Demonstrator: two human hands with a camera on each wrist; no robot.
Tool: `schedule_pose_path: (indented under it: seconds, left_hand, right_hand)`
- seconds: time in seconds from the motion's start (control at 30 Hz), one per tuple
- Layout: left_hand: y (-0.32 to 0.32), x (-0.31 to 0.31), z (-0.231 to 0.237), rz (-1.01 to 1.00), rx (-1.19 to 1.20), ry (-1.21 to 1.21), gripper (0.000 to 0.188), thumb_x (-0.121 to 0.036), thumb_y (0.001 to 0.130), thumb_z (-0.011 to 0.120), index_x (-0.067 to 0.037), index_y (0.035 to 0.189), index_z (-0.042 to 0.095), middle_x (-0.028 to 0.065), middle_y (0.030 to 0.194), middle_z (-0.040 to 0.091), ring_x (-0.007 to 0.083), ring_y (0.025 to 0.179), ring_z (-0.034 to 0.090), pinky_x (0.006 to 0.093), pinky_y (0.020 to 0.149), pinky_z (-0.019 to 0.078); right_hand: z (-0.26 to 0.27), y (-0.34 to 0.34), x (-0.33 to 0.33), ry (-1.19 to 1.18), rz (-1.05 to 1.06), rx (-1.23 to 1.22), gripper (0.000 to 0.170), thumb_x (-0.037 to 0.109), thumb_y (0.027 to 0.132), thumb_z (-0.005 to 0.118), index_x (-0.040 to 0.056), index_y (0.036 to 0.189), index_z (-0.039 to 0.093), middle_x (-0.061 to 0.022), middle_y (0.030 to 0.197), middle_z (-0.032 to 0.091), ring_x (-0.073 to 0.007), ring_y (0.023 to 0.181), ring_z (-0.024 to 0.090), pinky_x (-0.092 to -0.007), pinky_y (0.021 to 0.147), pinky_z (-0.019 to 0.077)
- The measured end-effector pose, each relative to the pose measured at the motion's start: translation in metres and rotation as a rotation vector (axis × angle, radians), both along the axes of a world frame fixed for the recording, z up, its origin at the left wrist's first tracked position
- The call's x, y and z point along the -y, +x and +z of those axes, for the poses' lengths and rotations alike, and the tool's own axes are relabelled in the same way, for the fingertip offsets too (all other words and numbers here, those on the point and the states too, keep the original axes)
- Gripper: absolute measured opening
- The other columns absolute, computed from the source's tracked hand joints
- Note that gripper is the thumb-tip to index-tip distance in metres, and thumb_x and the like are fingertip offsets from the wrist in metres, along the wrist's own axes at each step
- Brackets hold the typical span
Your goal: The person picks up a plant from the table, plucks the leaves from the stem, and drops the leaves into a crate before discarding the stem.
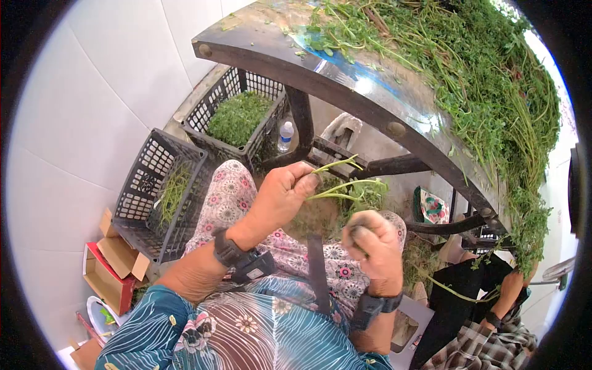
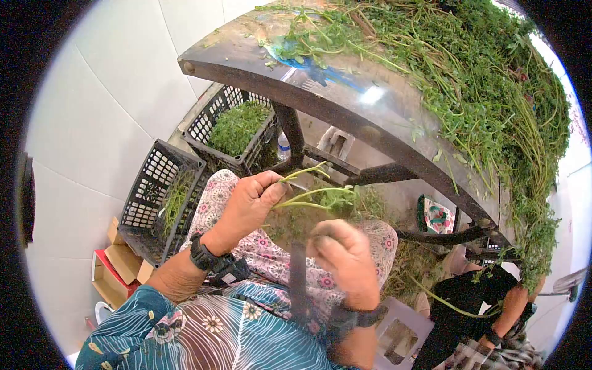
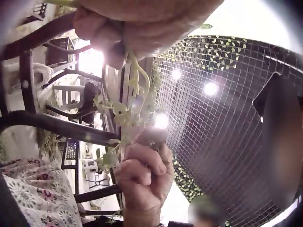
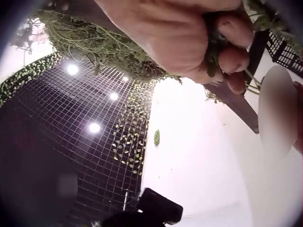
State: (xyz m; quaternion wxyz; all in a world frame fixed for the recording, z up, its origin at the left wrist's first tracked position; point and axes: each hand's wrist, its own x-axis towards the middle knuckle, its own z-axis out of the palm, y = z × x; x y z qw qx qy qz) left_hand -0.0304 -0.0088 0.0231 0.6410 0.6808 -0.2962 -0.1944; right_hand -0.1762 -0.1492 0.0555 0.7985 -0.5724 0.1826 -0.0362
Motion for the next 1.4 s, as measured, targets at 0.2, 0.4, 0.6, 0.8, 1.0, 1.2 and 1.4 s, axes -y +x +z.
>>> schedule_pose_path:
  seconds: [0.2,0.4,0.6,0.8,1.0,1.2,1.4]
  left_hand:
    - [-0.007,0.000,-0.001,-0.127,-0.184,-0.033,0.021,-0.021,0.090,0.052,-0.001,0.089,0.058,-0.0021,0.067,0.053,0.0039,0.062,0.048,0.0209,0.056,0.0411]
    - [-0.015,0.001,0.015,-0.177,-0.165,-0.063,0.017,-0.015,0.083,0.059,0.000,0.091,0.058,-0.0008,0.071,0.054,0.0044,0.068,0.049,0.0214,0.061,0.0420]
    - [-0.012,-0.001,0.013,-0.189,-0.117,-0.035,0.017,-0.010,0.079,0.061,0.000,0.093,0.058,-0.0012,0.074,0.055,0.0047,0.070,0.047,0.0220,0.062,0.0411]
    - [-0.011,-0.001,0.010,-0.130,-0.118,-0.036,0.015,-0.008,0.079,0.060,0.000,0.091,0.059,-0.0008,0.072,0.053,0.0055,0.069,0.046,0.0228,0.062,0.0408]
    - [-0.015,0.000,0.012,-0.214,-0.134,-0.031,0.015,-0.012,0.080,0.061,0.000,0.089,0.057,0.0004,0.072,0.052,0.0062,0.069,0.045,0.0239,0.062,0.0407]
    - [-0.015,0.002,0.007,-0.231,-0.088,-0.001,0.015,-0.016,0.083,0.059,-0.002,0.088,0.056,-0.0032,0.072,0.051,0.0038,0.066,0.043,0.0216,0.058,0.0381]
    - [-0.010,-0.001,0.004,-0.168,-0.050,-0.021,0.011,-0.016,0.085,0.057,-0.005,0.087,0.056,-0.0055,0.073,0.050,0.0025,0.067,0.042,0.0204,0.058,0.0375]
  right_hand:
    - [-0.019,0.025,-0.021,0.185,-0.252,0.011,0.018,0.014,0.088,0.052,0.0040,0.103,0.054,0.0030,0.066,0.047,-0.0023,0.048,0.033,-0.0170,0.042,0.0249]
    - [-0.023,0.033,-0.018,0.271,-0.387,0.152,0.005,0.014,0.088,0.055,0.0096,0.090,0.054,0.0018,0.067,0.050,-0.0037,0.048,0.037,-0.0170,0.041,0.0272]
    - [-0.025,0.032,-0.020,0.157,-0.302,0.046,0.007,0.015,0.089,0.053,0.0073,0.089,0.054,0.0023,0.067,0.049,-0.0032,0.049,0.038,-0.0169,0.041,0.0265]
    - [-0.009,0.024,-0.028,0.084,-0.325,0.070,0.014,0.014,0.087,0.056,0.0050,0.098,0.053,0.0028,0.063,0.046,-0.0039,0.048,0.037,-0.0173,0.040,0.0275]
    - [-0.009,0.025,-0.026,-0.419,-0.361,0.029,0.018,0.010,0.083,0.057,0.0006,0.098,0.059,-0.0013,0.072,0.057,-0.0077,0.058,0.051,-0.0211,0.050,0.0403]
    - [-0.017,0.020,-0.017,-0.885,-0.340,0.008,0.015,0.012,0.081,0.060,-0.0002,0.089,0.062,-0.0064,0.069,0.060,-0.0129,0.061,0.055,-0.0283,0.056,0.0447]
    - [-0.014,0.014,0.002,-0.923,-0.343,-0.029,0.013,0.011,0.082,0.058,-0.0007,0.087,0.060,-0.0074,0.066,0.060,-0.0130,0.060,0.055,-0.0280,0.056,0.0443]
